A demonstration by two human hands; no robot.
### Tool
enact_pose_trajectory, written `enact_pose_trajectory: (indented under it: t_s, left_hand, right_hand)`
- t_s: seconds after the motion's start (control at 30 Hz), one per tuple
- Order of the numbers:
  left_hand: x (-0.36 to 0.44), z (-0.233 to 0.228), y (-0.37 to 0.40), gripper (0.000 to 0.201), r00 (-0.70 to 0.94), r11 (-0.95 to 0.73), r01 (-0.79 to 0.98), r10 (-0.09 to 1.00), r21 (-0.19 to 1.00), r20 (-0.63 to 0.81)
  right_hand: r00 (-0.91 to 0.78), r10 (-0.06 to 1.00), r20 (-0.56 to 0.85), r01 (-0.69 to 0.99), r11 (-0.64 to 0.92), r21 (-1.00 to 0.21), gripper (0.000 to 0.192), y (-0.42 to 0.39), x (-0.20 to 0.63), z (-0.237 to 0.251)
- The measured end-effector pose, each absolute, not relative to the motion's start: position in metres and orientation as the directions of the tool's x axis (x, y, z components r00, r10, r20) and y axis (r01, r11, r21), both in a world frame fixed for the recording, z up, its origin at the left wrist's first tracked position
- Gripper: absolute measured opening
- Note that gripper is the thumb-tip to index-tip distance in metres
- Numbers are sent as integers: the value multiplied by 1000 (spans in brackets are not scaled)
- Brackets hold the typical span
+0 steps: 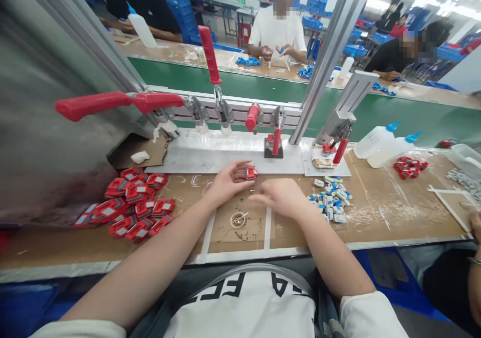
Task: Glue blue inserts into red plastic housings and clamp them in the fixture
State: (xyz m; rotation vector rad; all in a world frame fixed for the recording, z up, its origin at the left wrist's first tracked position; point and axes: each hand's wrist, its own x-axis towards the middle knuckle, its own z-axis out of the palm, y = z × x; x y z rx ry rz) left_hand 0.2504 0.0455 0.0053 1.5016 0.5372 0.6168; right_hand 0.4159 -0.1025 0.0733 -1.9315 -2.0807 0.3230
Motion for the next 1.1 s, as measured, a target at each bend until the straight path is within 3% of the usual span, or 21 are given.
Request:
enact_pose_trajectory:
  t_s: [0.13, 0.2, 0.27, 0.4, 0.6, 0.7, 0.87, 1.1]
  left_hand:
    - [252, 7, 45, 68, 710, -16, -80, 701, 997, 68]
    - [253, 7, 45, 64, 703, -29, -103, 706, 994, 93]
    - [254, 7, 44, 59, 696, -49, -120, 708, 992, 119]
    - [254, 9, 40, 56, 698, -82, -156, 696, 984, 168]
    - [248, 16, 36, 57, 704, -280, -19, 678, 960, 212]
    - [246, 15, 37, 58, 722, -436, 25, 631, 900, 285]
    - [242, 12, 40, 65, 781, -698, 56, 476, 714, 404]
    - [241, 15, 40, 62, 856, -835, 76, 335, 545, 393]
  right_hand:
    - [357, 932, 61, 934, -355, -44, 24, -135, 490, 77]
    - [411, 912, -20, 909, -407, 90, 21, -150, 523, 71]
    - [399, 912, -99, 914, -386, 127, 19, -159, 544, 63]
    - [279, 958, -72, 960, -278, 21, 20, -161, 548, 55]
    - [180, 982, 47, 890, -142, -432, 29, -136, 497, 68]
    - [133, 986, 98, 828, -56, -558, 33, -115, 466, 74]
    - [81, 993, -88, 829, -116, -547, 31, -85, 436, 89]
    - [-3, 957, -290, 840, -154, -520, 26, -58, 430, 106]
